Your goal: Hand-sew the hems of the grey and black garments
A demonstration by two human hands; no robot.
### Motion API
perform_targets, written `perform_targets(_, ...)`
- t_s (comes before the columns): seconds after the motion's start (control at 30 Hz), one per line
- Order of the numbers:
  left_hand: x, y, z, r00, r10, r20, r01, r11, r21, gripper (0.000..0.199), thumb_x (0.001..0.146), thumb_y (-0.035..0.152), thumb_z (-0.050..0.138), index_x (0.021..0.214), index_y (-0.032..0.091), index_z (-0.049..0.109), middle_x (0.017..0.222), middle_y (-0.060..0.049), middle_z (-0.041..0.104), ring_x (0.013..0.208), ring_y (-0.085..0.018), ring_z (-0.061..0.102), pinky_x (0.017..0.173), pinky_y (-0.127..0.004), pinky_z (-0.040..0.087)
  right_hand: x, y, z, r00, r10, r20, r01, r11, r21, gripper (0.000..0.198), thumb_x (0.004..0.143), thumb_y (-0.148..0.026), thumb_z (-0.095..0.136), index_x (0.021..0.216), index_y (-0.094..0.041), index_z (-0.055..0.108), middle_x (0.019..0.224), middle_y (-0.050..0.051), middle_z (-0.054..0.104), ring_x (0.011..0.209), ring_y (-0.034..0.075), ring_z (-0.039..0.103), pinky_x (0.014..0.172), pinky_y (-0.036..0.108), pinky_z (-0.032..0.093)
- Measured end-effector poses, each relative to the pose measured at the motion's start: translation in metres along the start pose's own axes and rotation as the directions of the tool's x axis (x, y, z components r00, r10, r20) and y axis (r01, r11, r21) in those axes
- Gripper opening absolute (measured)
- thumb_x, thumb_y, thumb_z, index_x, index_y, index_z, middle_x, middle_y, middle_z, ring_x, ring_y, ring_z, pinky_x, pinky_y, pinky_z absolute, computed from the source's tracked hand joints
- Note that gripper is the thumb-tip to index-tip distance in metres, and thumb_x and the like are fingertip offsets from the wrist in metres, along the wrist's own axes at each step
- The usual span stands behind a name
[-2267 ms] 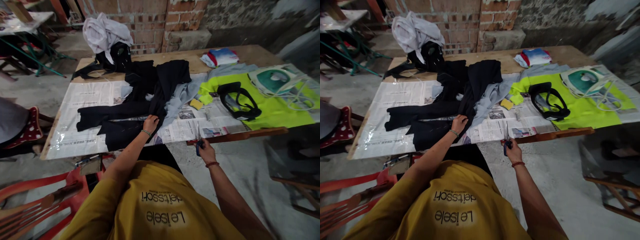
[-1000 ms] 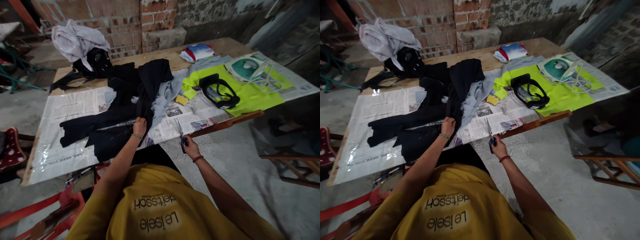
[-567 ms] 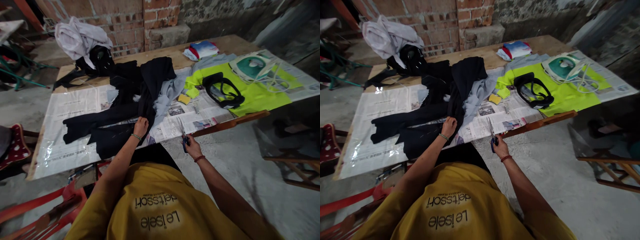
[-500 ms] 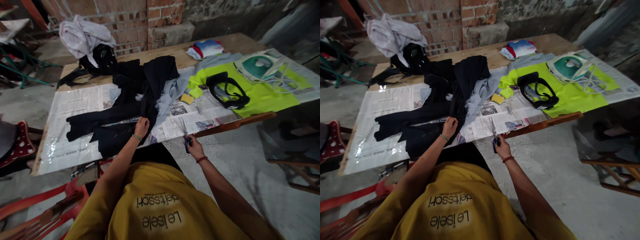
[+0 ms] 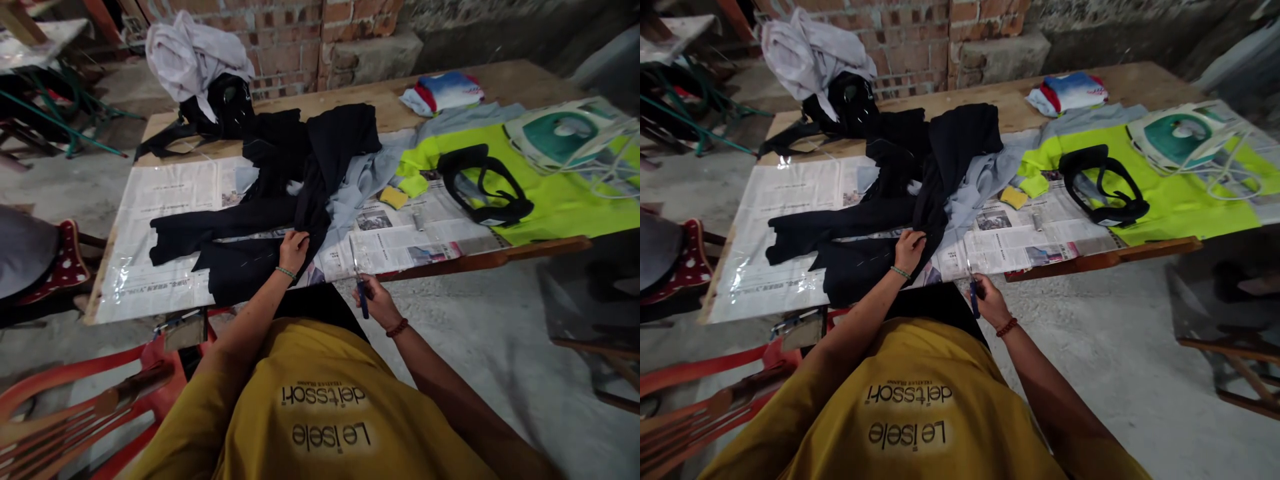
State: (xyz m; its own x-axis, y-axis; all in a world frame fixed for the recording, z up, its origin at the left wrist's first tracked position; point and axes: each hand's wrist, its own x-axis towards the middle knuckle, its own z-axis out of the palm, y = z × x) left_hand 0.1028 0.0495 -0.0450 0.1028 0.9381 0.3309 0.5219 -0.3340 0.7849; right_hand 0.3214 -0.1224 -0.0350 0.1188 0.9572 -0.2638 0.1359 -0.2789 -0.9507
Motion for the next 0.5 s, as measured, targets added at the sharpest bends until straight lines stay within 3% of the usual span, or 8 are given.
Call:
perform_targets(0.1, 0.002, 0.010, 0.003, 0.998, -0.065, 0.000, 0.065, 0.997, 0.039, 0.014, 0.084, 0.014, 0.065, 0.093, 0.020, 0.073, 0.096, -0.004, 0.060, 0.074, -0.012, 0.059, 0.075, -0.024, 0.050, -0.008, -0.006, 0.009, 0.992, 0.072, 0.102, -0.079, 0.994, 0.070, 0.062, 0.073, -0.059, 0.074, 0.117, -0.023, 0.050, 0.079, -0.004, 0.057, 0.062, 0.011, 0.056, 0.061, 0.028, 0.051)
perform_targets(0.23, 0.003, 0.024, 0.005, 0.989, -0.146, 0.020, 0.143, 0.982, 0.121, 0.011, 0.083, 0.016, 0.068, 0.090, 0.023, 0.073, 0.102, -0.003, 0.060, 0.069, -0.010, 0.056, 0.067, -0.022, 0.046, -0.014, -0.008, 0.016, 0.975, 0.063, 0.213, -0.085, 0.992, 0.095, 0.057, 0.083, -0.063, 0.064, 0.118, -0.021, 0.049, 0.069, -0.005, 0.054, 0.062, 0.012, 0.055, 0.064, 0.027, 0.046)
perform_targets(0.5, 0.010, 0.046, 0.004, 0.951, -0.303, 0.059, 0.274, 0.916, 0.295, 0.012, 0.088, 0.025, 0.068, 0.097, 0.025, 0.075, 0.110, -0.003, 0.060, 0.080, -0.012, 0.061, 0.066, -0.024, 0.042, -0.014, -0.002, 0.022, 0.972, 0.052, 0.227, -0.102, 0.971, 0.215, 0.059, 0.081, -0.064, 0.067, 0.117, -0.020, 0.049, 0.070, -0.006, 0.052, 0.061, 0.011, 0.053, 0.066, 0.028, 0.045)
